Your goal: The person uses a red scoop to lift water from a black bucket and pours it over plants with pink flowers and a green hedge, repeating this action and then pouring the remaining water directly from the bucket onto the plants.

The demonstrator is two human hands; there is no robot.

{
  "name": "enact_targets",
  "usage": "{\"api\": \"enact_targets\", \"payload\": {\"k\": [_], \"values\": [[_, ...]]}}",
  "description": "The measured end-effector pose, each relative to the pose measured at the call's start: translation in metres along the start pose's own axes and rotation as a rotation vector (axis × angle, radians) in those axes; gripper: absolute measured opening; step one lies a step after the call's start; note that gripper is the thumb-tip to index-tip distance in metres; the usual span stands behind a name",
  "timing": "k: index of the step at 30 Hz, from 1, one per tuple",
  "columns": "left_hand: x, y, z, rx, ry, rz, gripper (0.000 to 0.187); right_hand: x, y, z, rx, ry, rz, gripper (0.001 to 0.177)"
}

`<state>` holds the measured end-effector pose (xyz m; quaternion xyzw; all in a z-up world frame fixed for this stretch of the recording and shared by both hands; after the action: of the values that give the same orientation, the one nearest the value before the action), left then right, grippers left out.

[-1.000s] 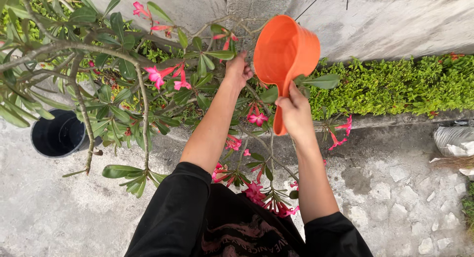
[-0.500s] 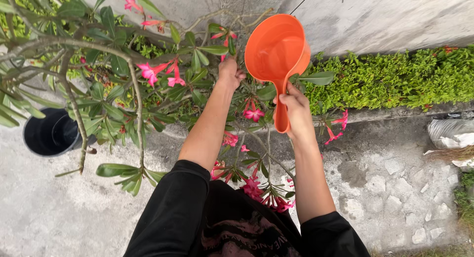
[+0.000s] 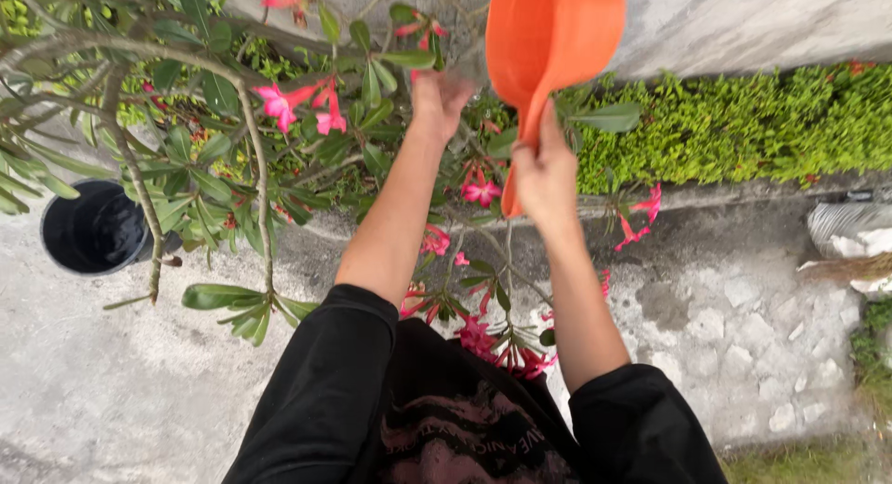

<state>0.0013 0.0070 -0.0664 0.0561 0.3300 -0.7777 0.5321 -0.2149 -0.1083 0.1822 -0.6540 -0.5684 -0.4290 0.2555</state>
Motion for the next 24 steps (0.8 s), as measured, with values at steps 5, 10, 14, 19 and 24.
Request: {"api": "enact_targets", "payload": {"k": [5, 10, 14, 19, 24], "values": [[-0.020, -0.016, 0.011, 0.093, -0.214, 0.030, 0.093, -0.010, -0.023, -0.031, 0.024, 0.891, 0.215, 0.063], [-0.021, -0.068, 0.033, 0.133, -0.078, 0.004, 0.109, -0.005, -0.067, -0.067, 0.139, 1.322, 0.237, 0.058], [-0.015, -0.138, 0.026, 0.254, -0.065, 0.070, 0.105, -0.023, -0.121, -0.094, 0.129, 1.334, 0.215, 0.052], [-0.017, -0.257, 0.013, 0.492, -0.158, 0.162, 0.084, -0.046, -0.200, -0.141, 0.236, 1.468, 0.170, 0.051], [0.005, -0.376, -0.036, 0.446, -0.070, 0.167, 0.074, -0.095, -0.290, -0.171, 0.182, 1.334, 0.217, 0.059]]}}
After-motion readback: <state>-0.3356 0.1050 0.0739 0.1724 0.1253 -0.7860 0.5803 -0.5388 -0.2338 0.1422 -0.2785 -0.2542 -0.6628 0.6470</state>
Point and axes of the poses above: each hand's wrist, its own y-axis towards the middle knuckle, its own z-axis out of the palm, x = y × z, the point moved 3 cm from there along y, towards the middle knuckle, and after that the axes turned 3 degrees about x, right-handed, at the moved point
